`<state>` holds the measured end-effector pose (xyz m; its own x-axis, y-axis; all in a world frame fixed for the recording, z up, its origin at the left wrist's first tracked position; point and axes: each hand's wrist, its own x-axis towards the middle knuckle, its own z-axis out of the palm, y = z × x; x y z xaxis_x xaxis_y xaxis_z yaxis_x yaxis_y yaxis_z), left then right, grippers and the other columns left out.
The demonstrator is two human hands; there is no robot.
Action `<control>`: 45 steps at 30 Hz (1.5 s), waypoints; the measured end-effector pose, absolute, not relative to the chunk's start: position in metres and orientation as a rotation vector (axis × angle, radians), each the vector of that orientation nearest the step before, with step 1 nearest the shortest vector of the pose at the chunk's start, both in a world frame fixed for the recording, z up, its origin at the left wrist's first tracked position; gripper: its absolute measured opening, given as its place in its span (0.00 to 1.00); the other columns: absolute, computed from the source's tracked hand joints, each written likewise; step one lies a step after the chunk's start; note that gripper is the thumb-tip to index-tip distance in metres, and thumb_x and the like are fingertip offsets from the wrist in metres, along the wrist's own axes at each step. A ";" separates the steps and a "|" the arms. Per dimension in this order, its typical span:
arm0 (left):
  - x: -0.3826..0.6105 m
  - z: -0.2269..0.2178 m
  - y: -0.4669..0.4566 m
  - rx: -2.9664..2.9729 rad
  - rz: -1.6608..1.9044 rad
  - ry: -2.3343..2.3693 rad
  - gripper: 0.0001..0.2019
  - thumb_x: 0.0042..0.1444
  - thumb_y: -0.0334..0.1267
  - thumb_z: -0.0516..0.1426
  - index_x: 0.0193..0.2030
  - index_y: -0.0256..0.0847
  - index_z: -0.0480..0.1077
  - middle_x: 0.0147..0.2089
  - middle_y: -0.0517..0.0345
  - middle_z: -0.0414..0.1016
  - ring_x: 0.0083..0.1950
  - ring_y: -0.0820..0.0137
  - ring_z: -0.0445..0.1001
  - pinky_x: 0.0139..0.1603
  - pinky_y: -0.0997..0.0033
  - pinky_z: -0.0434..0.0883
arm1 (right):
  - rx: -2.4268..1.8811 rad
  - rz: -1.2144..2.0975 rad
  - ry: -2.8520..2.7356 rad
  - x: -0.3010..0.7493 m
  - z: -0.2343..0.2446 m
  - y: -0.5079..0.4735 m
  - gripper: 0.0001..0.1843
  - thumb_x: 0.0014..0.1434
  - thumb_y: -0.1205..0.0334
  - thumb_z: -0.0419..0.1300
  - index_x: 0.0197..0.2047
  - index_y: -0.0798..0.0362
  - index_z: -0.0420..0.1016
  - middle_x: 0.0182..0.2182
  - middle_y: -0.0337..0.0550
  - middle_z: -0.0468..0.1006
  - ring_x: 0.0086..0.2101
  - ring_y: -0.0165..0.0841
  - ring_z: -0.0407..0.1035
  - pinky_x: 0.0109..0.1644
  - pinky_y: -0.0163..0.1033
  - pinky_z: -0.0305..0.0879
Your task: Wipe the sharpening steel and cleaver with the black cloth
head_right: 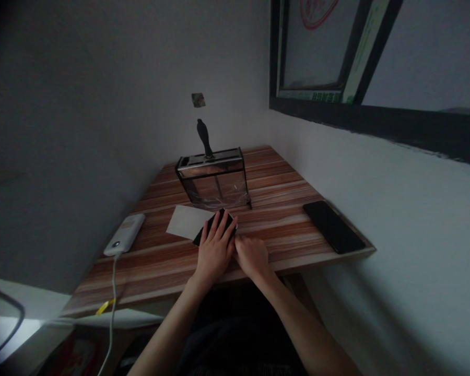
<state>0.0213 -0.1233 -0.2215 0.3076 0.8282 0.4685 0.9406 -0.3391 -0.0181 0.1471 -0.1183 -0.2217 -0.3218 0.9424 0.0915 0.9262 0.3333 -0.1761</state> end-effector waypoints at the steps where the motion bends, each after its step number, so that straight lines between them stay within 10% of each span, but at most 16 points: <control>1: 0.021 -0.221 -0.123 -2.290 -0.556 -1.601 0.26 0.64 0.37 0.49 0.69 0.48 0.54 0.73 0.59 0.47 0.74 0.61 0.45 0.71 0.48 0.50 | -1.720 0.140 -2.414 0.147 -0.221 -0.118 0.10 0.62 0.66 0.54 0.43 0.55 0.74 0.39 0.52 0.82 0.39 0.40 0.78 0.40 0.37 0.67; 45: -0.061 -0.210 -0.084 -1.881 -0.712 -1.968 0.26 0.65 0.34 0.46 0.70 0.40 0.53 0.73 0.45 0.46 0.74 0.53 0.42 0.69 0.40 0.47 | -1.686 0.058 -2.430 0.145 -0.225 -0.118 0.09 0.62 0.56 0.59 0.41 0.52 0.72 0.37 0.48 0.82 0.36 0.40 0.77 0.36 0.37 0.64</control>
<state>-0.0612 -0.0842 -0.2101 -0.0766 0.8288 0.5543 0.9916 0.0054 0.1290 0.1453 -0.1184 -0.2248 -0.3390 0.9321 0.1277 0.9249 0.3550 -0.1362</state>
